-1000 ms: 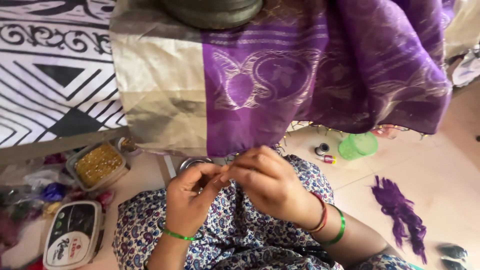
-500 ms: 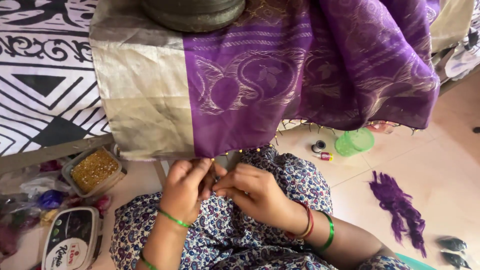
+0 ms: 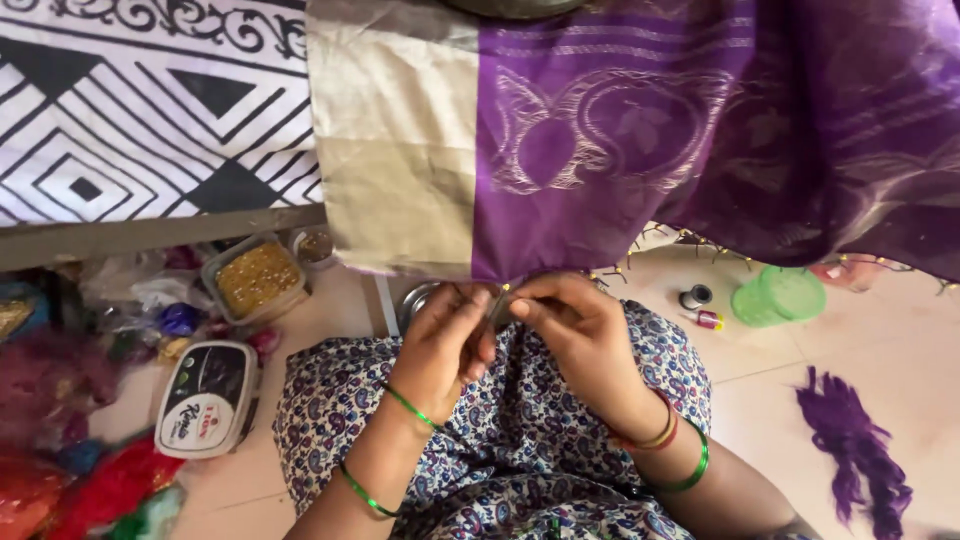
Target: The recorder is attaching decorative beads or tassels to the edge of a purple and gold fabric.
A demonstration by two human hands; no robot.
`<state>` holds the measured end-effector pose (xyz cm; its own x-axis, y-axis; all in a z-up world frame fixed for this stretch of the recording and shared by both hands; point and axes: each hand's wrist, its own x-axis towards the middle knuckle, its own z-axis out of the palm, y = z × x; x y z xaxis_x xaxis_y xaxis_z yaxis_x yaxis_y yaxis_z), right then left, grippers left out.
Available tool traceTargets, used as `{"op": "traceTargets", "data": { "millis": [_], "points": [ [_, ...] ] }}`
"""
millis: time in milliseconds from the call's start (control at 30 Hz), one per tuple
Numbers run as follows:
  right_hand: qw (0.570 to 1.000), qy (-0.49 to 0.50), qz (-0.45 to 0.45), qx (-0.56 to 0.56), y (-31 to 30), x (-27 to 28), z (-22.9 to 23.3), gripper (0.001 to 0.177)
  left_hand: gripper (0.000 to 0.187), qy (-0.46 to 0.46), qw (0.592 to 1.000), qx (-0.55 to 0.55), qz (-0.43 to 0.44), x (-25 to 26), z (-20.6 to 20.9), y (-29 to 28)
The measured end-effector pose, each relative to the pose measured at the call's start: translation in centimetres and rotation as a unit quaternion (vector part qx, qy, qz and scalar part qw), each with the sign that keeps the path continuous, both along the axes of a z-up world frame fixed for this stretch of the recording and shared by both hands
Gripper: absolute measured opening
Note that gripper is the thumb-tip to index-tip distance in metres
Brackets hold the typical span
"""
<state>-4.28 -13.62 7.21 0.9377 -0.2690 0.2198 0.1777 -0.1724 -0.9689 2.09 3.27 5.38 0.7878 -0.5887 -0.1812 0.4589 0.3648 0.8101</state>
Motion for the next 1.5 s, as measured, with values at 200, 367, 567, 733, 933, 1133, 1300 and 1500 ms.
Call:
{"op": "traceTargets", "data": {
  "millis": [200,367,567,733,933,1133,1300,1500],
  "points": [
    [0.932,-0.183,-0.087,-0.300,0.7,-1.2,1.1,0.022,0.013,-0.108,0.993,0.017,0.034,-0.9,0.0,0.2],
    [0.872,-0.264,-0.075,-0.405,0.9,-1.7,3.8,0.026,0.015,-0.228,0.967,0.066,0.088,-2.2,2.2,-0.4],
    [0.907,-0.245,-0.061,-0.337,0.5,-2.6,4.3,0.017,0.013,-0.248,0.955,0.107,0.122,-2.1,0.9,-0.1],
    [0.969,-0.148,0.022,-0.195,-0.1,-3.4,2.6,0.010,0.016,-0.189,0.965,0.151,0.104,-1.8,0.9,-0.2],
    [0.947,-0.025,0.178,0.268,-0.5,-3.0,2.4,0.005,0.022,-0.110,0.993,0.035,0.034,-0.5,-0.5,0.0],
    [0.968,-0.021,0.226,0.106,-0.5,-4.2,1.7,0.006,0.016,-0.031,0.999,0.001,0.028,0.2,-0.8,-0.3],
    [0.952,-0.224,0.191,-0.090,-1.1,-4.0,2.3,0.002,0.008,-0.020,0.998,-0.037,0.039,0.1,-0.7,-0.6],
    [0.954,0.041,0.233,0.185,-0.9,-3.3,-0.8,0.005,0.008,-0.083,0.992,0.024,0.093,-0.4,1.0,-0.5]
  ]
}}
